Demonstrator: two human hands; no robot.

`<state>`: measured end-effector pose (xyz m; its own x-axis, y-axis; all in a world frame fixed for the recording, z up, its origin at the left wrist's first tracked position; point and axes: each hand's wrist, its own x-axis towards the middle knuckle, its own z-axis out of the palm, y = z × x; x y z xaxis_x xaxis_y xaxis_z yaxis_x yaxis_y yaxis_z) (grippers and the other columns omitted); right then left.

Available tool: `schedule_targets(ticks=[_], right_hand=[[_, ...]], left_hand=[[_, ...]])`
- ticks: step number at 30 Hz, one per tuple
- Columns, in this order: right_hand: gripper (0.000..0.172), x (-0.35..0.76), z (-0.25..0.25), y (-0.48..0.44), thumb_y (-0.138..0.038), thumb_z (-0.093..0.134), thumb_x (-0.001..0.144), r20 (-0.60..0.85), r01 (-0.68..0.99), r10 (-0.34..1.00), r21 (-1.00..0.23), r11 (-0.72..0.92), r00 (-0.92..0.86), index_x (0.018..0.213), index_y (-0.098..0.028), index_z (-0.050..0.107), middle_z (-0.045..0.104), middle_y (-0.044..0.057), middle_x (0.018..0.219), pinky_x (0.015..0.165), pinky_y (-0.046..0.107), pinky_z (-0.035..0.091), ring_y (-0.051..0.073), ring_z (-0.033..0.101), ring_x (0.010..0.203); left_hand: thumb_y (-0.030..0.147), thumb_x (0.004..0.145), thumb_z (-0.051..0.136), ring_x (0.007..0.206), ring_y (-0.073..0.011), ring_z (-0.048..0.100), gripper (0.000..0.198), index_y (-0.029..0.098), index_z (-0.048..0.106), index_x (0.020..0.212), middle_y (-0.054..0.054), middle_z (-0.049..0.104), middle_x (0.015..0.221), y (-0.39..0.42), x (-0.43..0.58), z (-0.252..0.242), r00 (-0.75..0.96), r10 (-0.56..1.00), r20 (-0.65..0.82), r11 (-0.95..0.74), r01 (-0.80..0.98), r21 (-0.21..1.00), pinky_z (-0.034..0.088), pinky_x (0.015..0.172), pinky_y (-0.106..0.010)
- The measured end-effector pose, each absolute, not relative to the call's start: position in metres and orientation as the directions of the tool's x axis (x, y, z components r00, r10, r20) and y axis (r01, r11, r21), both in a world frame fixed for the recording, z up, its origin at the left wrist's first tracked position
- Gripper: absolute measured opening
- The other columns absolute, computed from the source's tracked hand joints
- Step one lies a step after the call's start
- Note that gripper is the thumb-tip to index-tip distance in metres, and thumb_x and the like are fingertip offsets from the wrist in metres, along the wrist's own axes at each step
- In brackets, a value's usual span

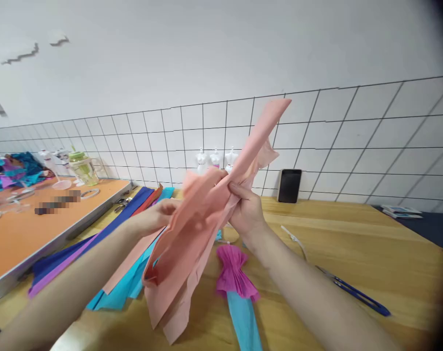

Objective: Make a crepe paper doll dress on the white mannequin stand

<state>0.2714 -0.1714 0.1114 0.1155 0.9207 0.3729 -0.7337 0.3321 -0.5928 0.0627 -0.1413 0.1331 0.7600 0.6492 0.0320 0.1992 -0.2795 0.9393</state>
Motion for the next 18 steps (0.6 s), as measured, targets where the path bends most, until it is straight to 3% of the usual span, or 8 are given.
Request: schedule_targets(ticks=[2, 6, 12, 18], right_hand=[[0.022, 0.267, 0.114, -0.164, -0.019, 0.061, 0.068, 0.378, -0.736, 0.918, -0.588, 0.336, 0.117, 0.09, -0.018, 0.067, 0.072, 0.003, 0.09, 0.096, 0.034, 0.046, 0.021, 0.063, 0.101], [0.027, 0.276, 0.109, -0.154, -0.022, 0.065, 0.069, 0.237, -0.664, 0.952, -0.683, 0.306, 0.195, 0.095, -0.016, 0.066, 0.073, 0.005, 0.087, 0.085, 0.038, 0.051, 0.025, 0.066, 0.092], [0.018, 0.295, 0.086, -0.136, -0.015, 0.069, 0.068, 0.091, -0.635, 0.944, -0.719, 0.282, 0.316, 0.085, -0.02, 0.064, 0.072, -0.001, 0.07, 0.069, 0.03, 0.053, 0.018, 0.067, 0.067], [0.032, 0.3, 0.074, -0.14, -0.011, 0.064, 0.067, 0.097, -0.703, 0.96, -0.662, 0.261, 0.264, 0.096, -0.025, 0.064, 0.073, -0.006, 0.081, 0.071, 0.024, 0.051, 0.013, 0.066, 0.074]], left_hand=[[0.046, 0.062, 0.071, 0.072, -0.0187, 0.054, 0.035, 0.014, 0.066, 0.074, -0.006, 0.063, 0.077, -0.135, 0.075, 0.119, 0.813, 0.581, 0.04, -0.293, 0.163, 0.942, 0.043, 0.065, -0.03], [0.04, 0.073, 0.063, 0.053, -0.0083, 0.034, 0.034, 0.015, 0.046, 0.057, 0.004, 0.037, 0.056, -0.13, 0.078, 0.105, 0.83, 0.556, 0.051, -0.378, 0.198, 0.904, 0.029, 0.051, -0.024], [0.029, 0.08, 0.052, 0.056, -0.0092, 0.032, 0.026, 0.018, 0.038, 0.061, 0.004, 0.033, 0.061, -0.136, 0.056, 0.123, 0.792, 0.609, -0.052, -0.521, 0.449, 0.726, 0.024, 0.05, -0.024], [0.024, 0.079, 0.048, 0.058, -0.0101, 0.031, 0.02, 0.018, 0.036, 0.064, 0.004, 0.032, 0.064, -0.136, 0.031, 0.138, 0.81, 0.563, -0.163, -0.537, 0.508, 0.674, 0.024, 0.052, -0.024]])
